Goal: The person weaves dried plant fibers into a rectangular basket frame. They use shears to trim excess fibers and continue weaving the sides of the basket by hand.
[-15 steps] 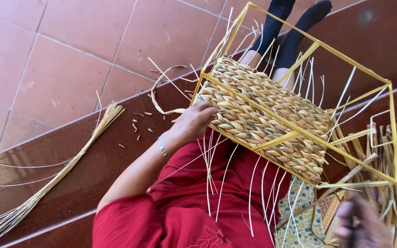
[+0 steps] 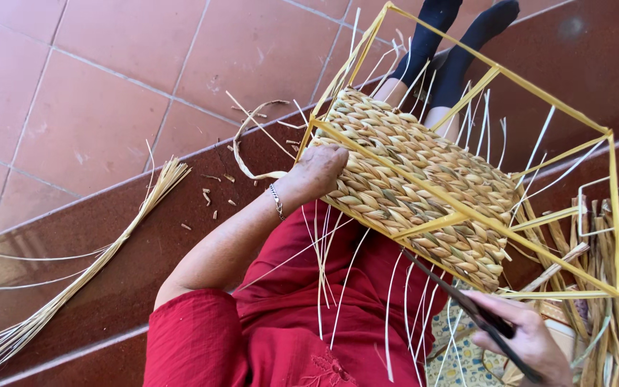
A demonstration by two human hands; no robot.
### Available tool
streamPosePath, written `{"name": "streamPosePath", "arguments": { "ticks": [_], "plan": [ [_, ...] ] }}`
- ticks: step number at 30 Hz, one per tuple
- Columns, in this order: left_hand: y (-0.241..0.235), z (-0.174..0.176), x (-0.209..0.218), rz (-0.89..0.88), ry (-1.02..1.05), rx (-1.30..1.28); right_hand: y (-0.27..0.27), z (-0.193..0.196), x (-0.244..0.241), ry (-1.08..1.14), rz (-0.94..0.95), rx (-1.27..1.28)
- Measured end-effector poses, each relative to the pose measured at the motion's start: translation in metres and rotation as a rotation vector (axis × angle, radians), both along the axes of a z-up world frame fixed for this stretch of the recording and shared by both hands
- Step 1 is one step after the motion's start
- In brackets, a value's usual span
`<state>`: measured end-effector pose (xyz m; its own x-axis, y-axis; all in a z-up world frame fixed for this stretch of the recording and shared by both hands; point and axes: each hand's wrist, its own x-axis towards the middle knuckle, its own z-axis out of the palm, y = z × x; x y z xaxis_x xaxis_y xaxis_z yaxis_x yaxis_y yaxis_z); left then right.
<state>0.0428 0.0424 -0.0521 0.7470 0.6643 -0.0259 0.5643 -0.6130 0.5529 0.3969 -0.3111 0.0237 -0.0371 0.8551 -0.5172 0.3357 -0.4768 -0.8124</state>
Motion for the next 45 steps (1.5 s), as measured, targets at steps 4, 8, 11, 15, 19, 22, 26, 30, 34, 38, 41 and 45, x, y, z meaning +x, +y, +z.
{"name": "streamPosePath", "arguments": {
  "ticks": [4,8,11,15,19,22,26,30,34,38,41,45],
  "plan": [
    [0.000,0.005,-0.002,0.016,-0.026,-0.067,-0.029,-0.004,0.022,-0.090,-0.130,-0.031],
    [-0.003,0.017,0.000,0.016,-0.066,0.018,-0.018,0.002,-0.017,-0.342,-0.276,0.034],
    [-0.005,0.027,0.004,-0.026,-0.066,0.158,0.037,0.003,-0.047,-0.647,-0.095,0.264],
    [0.000,0.033,0.011,-0.123,0.178,0.164,0.121,0.014,-0.057,-0.684,0.152,0.613],
    [0.012,0.033,0.014,-0.133,0.254,0.154,0.184,0.012,-0.061,-0.513,0.429,0.587],
    [0.016,0.031,0.015,-0.124,0.378,0.059,0.200,0.010,-0.052,-0.299,0.307,0.662],
    [0.016,0.026,0.012,-0.115,0.315,0.112,0.210,0.006,-0.040,-0.281,0.407,0.350],
    [0.017,0.020,0.010,-0.120,0.362,0.066,0.213,0.007,-0.032,-0.087,0.304,0.474],
    [0.020,0.016,0.013,-0.128,0.341,0.112,0.216,0.005,-0.045,-0.145,0.331,0.618],
    [0.020,0.014,0.013,-0.099,0.413,0.063,0.223,0.000,-0.059,-0.385,0.369,0.545],
    [0.020,0.017,0.011,-0.091,0.382,0.083,0.221,-0.004,-0.060,-0.393,0.359,0.585],
    [0.018,0.022,0.012,-0.077,0.376,0.070,0.217,-0.009,-0.056,-0.428,0.382,0.558]
  ]
}}
